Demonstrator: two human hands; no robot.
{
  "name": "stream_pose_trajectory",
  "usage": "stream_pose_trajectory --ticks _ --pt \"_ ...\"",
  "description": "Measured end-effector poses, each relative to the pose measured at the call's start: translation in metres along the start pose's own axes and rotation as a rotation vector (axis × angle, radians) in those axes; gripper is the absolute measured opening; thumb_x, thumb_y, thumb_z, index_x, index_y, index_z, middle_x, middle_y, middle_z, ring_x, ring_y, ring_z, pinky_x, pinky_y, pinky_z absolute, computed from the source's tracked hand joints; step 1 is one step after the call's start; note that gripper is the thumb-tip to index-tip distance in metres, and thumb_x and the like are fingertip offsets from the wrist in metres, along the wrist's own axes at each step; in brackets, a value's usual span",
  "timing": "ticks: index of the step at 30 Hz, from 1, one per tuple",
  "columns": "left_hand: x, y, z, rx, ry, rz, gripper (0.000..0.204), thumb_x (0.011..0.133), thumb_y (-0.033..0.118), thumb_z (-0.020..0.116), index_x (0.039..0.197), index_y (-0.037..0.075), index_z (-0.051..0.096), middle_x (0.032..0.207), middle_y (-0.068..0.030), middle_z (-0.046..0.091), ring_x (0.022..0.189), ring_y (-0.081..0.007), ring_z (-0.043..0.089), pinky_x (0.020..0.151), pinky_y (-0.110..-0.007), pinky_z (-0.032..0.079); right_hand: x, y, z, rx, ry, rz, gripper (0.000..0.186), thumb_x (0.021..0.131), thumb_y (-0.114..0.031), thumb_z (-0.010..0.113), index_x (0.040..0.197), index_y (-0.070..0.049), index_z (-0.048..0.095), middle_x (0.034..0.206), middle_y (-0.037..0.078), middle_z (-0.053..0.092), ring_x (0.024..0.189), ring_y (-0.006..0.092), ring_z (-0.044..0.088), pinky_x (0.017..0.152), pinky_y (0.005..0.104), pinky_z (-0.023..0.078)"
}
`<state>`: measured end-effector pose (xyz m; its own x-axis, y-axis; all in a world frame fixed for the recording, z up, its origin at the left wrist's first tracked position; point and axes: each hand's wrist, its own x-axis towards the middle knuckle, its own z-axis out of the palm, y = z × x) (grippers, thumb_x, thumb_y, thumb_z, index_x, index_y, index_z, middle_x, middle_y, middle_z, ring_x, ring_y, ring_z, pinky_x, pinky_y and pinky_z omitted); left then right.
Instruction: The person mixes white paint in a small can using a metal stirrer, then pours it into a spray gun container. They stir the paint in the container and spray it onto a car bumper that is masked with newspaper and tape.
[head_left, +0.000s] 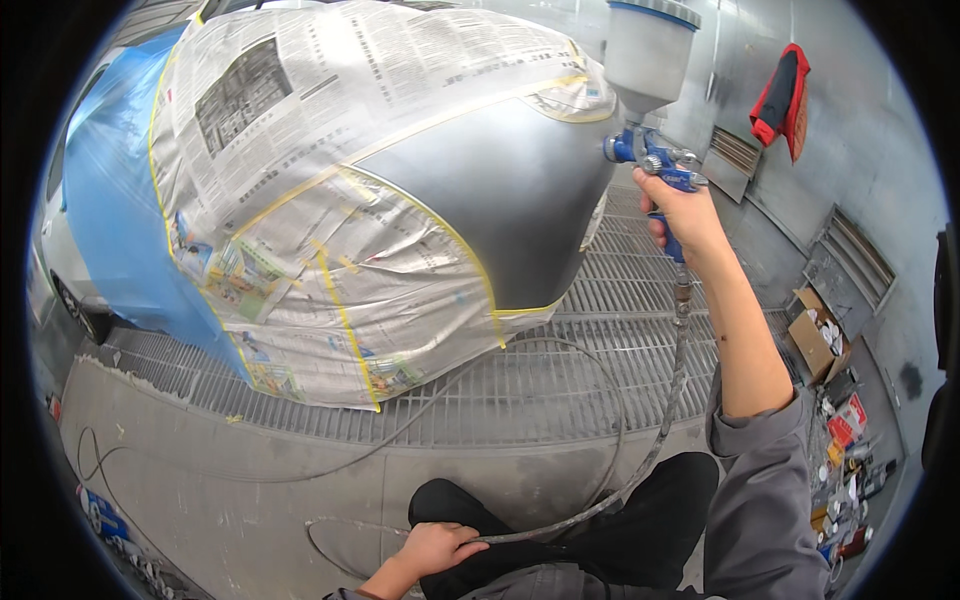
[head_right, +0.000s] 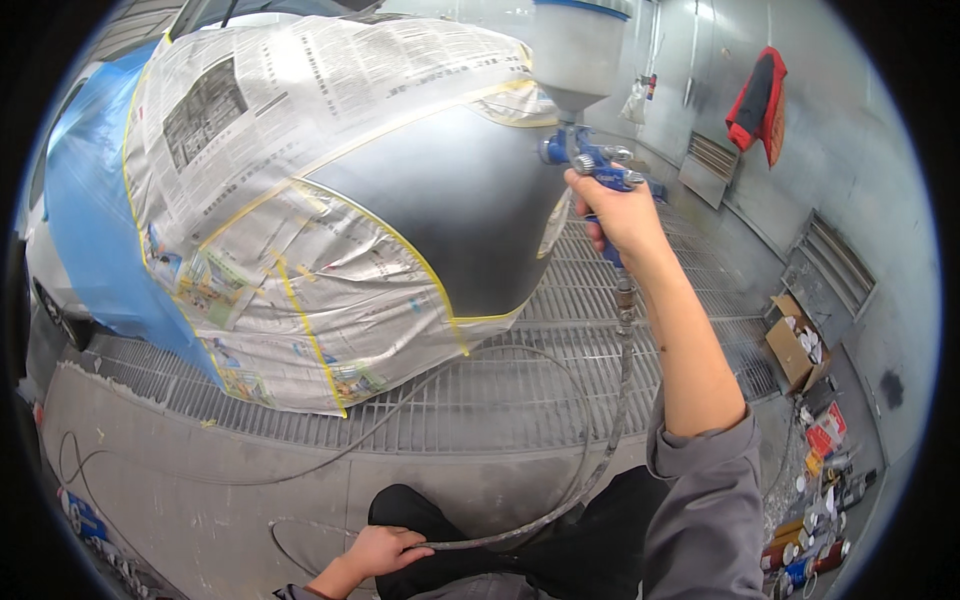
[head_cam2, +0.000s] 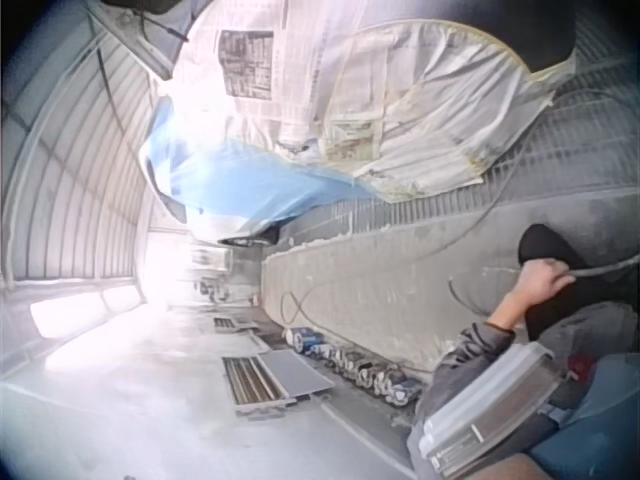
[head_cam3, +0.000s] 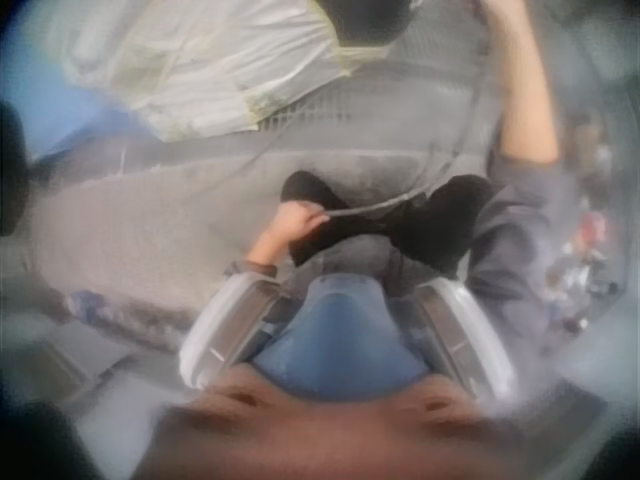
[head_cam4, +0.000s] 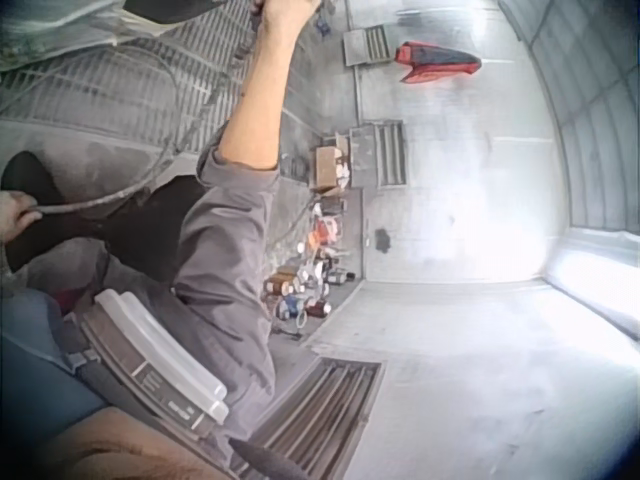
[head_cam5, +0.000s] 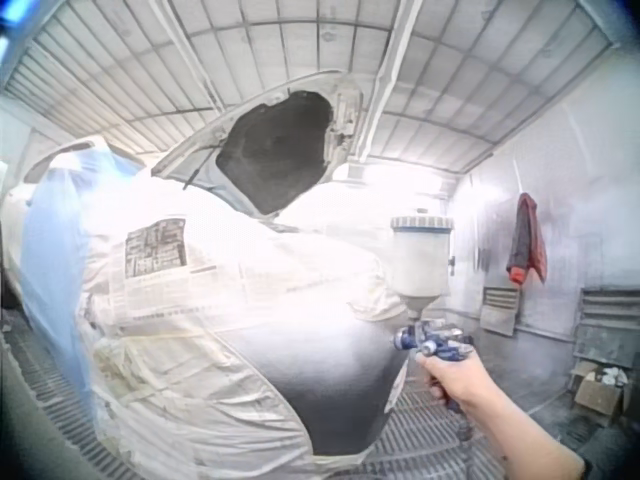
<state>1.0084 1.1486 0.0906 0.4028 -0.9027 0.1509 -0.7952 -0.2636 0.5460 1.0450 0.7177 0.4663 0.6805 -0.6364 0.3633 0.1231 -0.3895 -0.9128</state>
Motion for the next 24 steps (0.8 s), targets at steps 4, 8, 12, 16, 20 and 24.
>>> stream_pose_trajectory --ticks 4,8,12,16,20,24 --pt "0.012 0.004 0.002 -0.014 0.01 0.028 0.037 0.1 0.049 0.066 0.094 0.015 0.077 0.079 -0.0052 0.073 0.072 -0.0303 0.072 0.059 -0.043 0.057 0.015 0.02 -0.052 -0.039 0.118 0.022 0.025 0.096 -0.033 0.078 0.091 -0.011 0.065 0.072 -0.002 0.06 0.051 0.0079 0.051 0.044 0.0271 0.041" --pt "0.013 0.007 0.001 -0.012 0.019 -0.014 0.036 0.1 0.049 0.066 0.094 0.015 0.076 0.08 -0.0053 0.073 0.072 -0.0308 0.072 0.06 -0.043 0.057 0.02 0.041 -0.068 -0.11 0.295 -0.042 0.026 0.095 -0.031 0.078 0.089 -0.007 0.069 0.072 0.001 0.065 0.048 0.0083 0.052 0.042 0.0281 0.04" --pt "0.006 -0.005 0.011 0.042 -0.05 -0.059 0.039 0.101 0.051 0.064 0.094 0.014 0.076 0.083 -0.0063 0.075 0.076 -0.0317 0.073 0.063 -0.045 0.058 0.003 0.076 -0.049 -0.132 0.359 -0.048 0.026 0.094 -0.03 0.08 0.095 -0.006 0.069 0.072 0.0 0.064 0.045 0.0081 0.05 0.04 0.0276 0.039" --pt "-0.006 -0.026 0.021 0.097 -0.195 -0.109 0.041 0.101 0.052 0.061 0.096 0.014 0.076 0.087 -0.0081 0.075 0.083 -0.0334 0.074 0.07 -0.047 0.059 -0.025 0.096 0.014 -0.096 0.186 -0.102 0.023 0.094 -0.026 0.081 0.092 -0.007 0.069 0.07 0.0 0.065 0.05 0.0078 0.053 0.044 0.0274 0.041" --pt "-0.019 -0.033 0.02 0.111 -0.276 -0.207 0.041 0.101 0.052 0.061 0.099 0.013 0.076 0.091 -0.0098 0.076 0.088 -0.0348 0.073 0.074 -0.049 0.059 -0.055 0.076 0.09 0.067 -0.165 0.027 0.025 0.094 -0.027 0.081 0.1 -0.003 0.074 0.076 0.0 0.068 0.062 0.0087 0.063 0.054 0.0278 0.05" --pt "-0.021 -0.021 0.0 0.081 -0.147 -0.146 0.026 0.094 0.035 0.076 0.103 0.011 0.077 0.095 -0.0111 0.075 0.095 -0.0358 0.073 0.081 -0.046 0.059 -0.075 0.044 0.13 0.251 -0.44 0.105 0.03 0.095 -0.029 0.08 0.096 -0.002 0.068 0.072 -0.001 0.062 0.057 0.0101 0.063 0.047 0.0275 0.052"
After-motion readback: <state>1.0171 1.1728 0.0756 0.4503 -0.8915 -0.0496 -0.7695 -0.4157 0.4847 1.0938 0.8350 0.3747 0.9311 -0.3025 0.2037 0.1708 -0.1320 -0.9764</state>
